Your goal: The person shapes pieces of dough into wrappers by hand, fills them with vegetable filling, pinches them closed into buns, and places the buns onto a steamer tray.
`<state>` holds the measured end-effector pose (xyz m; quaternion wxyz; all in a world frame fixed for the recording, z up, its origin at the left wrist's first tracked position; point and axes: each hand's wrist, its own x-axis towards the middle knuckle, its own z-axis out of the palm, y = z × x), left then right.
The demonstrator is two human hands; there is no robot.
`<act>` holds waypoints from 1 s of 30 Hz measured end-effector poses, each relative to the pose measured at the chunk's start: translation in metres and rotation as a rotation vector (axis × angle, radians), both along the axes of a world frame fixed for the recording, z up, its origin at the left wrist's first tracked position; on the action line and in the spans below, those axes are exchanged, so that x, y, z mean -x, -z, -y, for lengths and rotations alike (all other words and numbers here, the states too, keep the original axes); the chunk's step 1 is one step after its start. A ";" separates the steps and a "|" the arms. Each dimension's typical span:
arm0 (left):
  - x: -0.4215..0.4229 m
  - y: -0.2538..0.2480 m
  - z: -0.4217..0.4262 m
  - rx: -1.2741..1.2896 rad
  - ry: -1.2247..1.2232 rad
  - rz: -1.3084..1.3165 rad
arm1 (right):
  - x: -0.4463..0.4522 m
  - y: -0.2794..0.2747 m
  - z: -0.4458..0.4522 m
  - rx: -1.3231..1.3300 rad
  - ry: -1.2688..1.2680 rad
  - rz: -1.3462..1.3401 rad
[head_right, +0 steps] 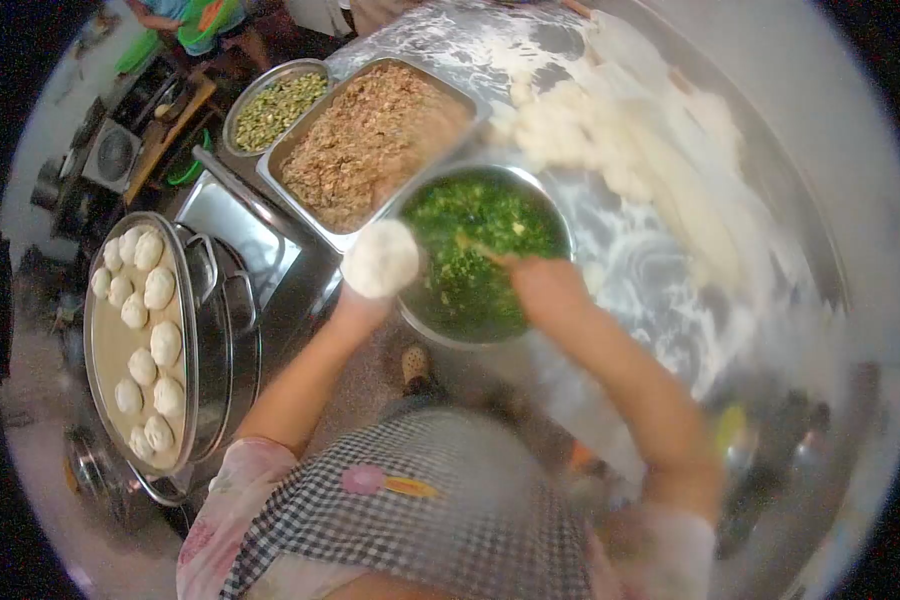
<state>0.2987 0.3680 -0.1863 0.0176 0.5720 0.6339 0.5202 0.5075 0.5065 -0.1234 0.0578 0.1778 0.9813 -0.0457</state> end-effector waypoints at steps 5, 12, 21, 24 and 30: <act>0.014 -0.040 -0.028 0.142 0.034 0.479 | 0.022 -0.015 0.050 0.240 0.007 0.530; 0.032 0.005 -0.037 0.117 0.181 0.024 | 0.033 -0.007 0.063 0.276 0.402 -0.101; 0.020 0.013 -0.049 0.129 0.090 -0.168 | 0.036 0.029 0.065 0.305 0.713 -0.339; -0.005 0.008 -0.055 0.267 0.204 0.465 | 0.005 -0.011 0.055 0.368 0.772 -0.326; -0.024 0.049 -0.083 0.592 0.159 0.930 | 0.005 0.005 0.028 0.386 0.752 -0.195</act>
